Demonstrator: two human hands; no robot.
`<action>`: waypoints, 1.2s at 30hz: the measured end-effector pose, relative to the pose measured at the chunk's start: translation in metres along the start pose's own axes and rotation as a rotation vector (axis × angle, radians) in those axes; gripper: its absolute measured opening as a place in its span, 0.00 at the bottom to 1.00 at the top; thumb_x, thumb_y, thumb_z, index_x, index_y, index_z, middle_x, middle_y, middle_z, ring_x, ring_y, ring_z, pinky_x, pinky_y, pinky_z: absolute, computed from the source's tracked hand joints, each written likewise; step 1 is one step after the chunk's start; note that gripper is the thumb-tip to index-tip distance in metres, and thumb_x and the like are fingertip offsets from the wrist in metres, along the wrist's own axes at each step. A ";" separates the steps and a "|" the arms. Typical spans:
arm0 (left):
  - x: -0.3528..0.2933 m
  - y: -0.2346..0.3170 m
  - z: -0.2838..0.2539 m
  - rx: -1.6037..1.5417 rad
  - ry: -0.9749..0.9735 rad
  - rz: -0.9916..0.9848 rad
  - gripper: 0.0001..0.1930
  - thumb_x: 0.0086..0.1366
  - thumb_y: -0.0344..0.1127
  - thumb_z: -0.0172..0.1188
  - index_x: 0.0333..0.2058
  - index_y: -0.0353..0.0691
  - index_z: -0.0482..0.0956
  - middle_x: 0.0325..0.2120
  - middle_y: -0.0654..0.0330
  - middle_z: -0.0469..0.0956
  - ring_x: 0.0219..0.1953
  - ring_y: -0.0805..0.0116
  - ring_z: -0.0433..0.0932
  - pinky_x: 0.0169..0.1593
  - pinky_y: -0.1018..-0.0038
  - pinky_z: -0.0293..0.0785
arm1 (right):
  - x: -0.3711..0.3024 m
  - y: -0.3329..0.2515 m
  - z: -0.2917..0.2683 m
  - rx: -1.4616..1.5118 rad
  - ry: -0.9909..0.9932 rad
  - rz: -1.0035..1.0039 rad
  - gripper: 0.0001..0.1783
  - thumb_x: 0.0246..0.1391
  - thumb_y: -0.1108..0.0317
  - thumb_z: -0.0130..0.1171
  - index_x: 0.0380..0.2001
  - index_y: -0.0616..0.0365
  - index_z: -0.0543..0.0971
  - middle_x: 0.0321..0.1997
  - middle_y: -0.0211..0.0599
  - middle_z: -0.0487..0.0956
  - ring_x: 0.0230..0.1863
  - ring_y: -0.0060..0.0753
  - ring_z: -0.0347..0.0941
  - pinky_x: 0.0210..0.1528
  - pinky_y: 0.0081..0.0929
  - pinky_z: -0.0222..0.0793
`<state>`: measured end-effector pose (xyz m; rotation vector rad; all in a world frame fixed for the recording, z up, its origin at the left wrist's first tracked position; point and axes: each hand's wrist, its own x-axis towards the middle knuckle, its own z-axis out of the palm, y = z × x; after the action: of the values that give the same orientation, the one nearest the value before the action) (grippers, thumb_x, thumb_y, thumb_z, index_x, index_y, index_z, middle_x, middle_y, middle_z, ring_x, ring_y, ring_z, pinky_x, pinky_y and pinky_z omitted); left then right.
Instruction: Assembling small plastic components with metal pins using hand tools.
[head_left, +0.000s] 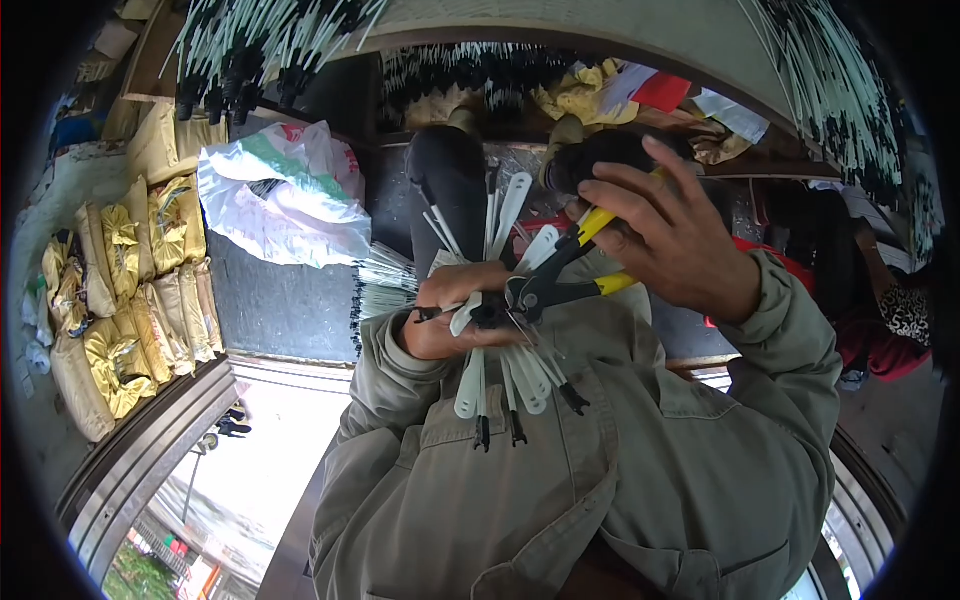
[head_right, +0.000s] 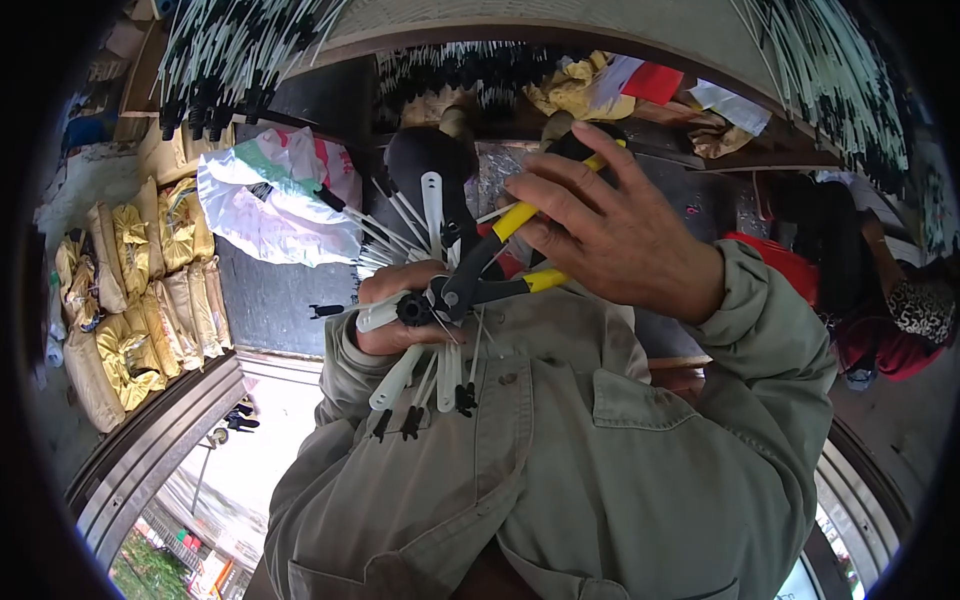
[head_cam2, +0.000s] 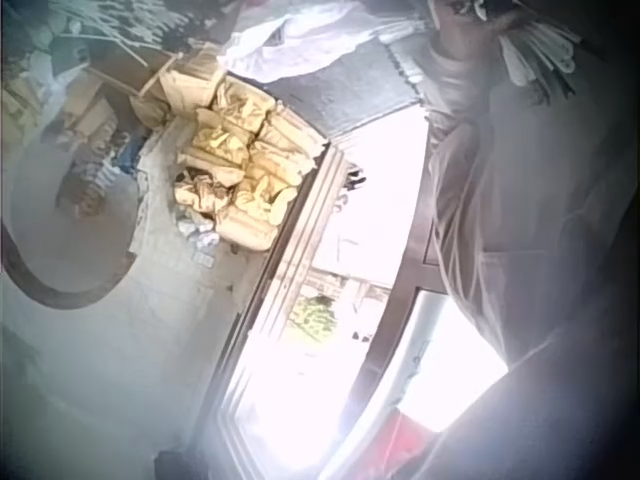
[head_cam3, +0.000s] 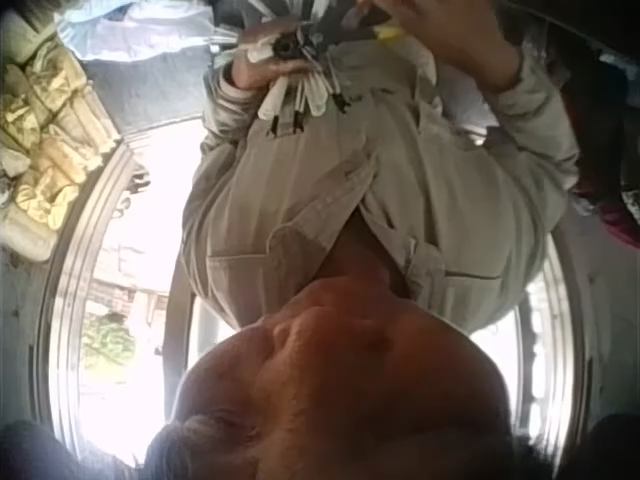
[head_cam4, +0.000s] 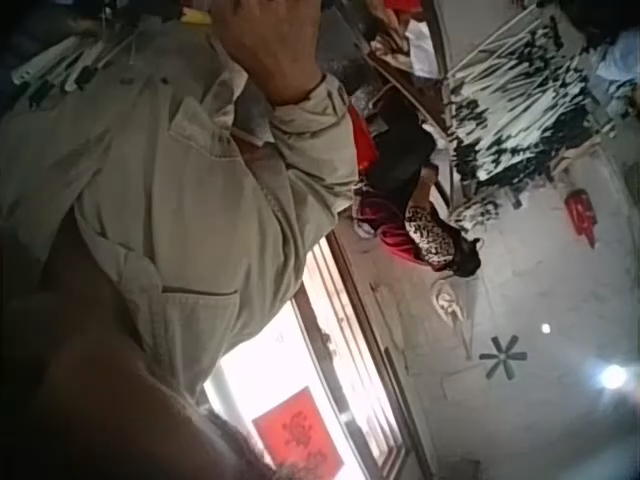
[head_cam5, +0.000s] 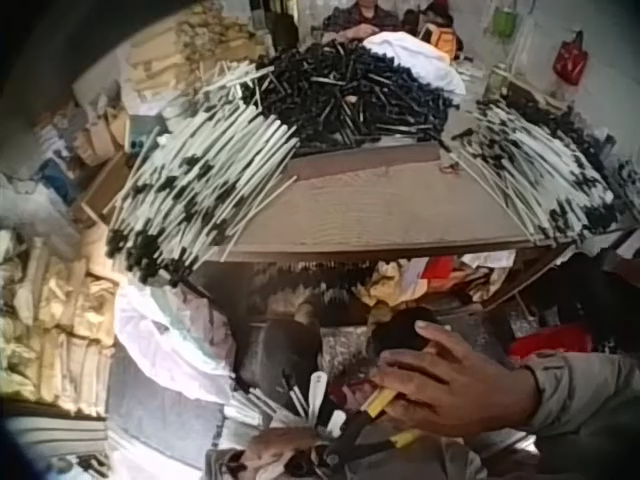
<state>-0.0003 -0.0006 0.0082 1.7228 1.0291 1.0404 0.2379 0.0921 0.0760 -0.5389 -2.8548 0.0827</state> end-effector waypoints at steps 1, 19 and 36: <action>-0.001 0.001 -0.001 0.000 0.006 -0.004 0.28 0.32 0.45 0.75 0.31 0.36 0.76 0.24 0.58 0.77 0.25 0.65 0.78 0.29 0.75 0.71 | 0.002 0.000 -0.002 -0.032 -0.009 -0.021 0.05 0.46 0.68 0.54 0.27 0.55 0.72 0.50 0.37 0.67 0.54 0.40 0.64 0.61 0.51 0.49; 0.004 -0.002 -0.005 -0.255 -0.176 0.108 0.16 0.41 0.27 0.71 0.29 0.33 0.73 0.22 0.55 0.74 0.24 0.61 0.77 0.27 0.74 0.68 | 0.030 0.045 -0.010 -0.168 -0.009 -0.463 0.07 0.36 0.66 0.56 0.22 0.52 0.70 0.40 0.36 0.70 0.36 0.35 0.67 0.41 0.36 0.65; -0.005 0.000 0.002 -0.116 0.100 -0.069 0.15 0.44 0.24 0.59 0.36 0.36 0.76 0.22 0.57 0.75 0.23 0.65 0.77 0.27 0.76 0.70 | -0.017 -0.028 0.039 -0.558 0.333 0.019 0.08 0.44 0.61 0.63 0.26 0.45 0.74 0.47 0.23 0.64 0.52 0.24 0.61 0.62 0.49 0.42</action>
<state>0.0003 -0.0054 0.0068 1.5446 1.0623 1.1285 0.2341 0.0597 0.0376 -0.6092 -2.5203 -0.7451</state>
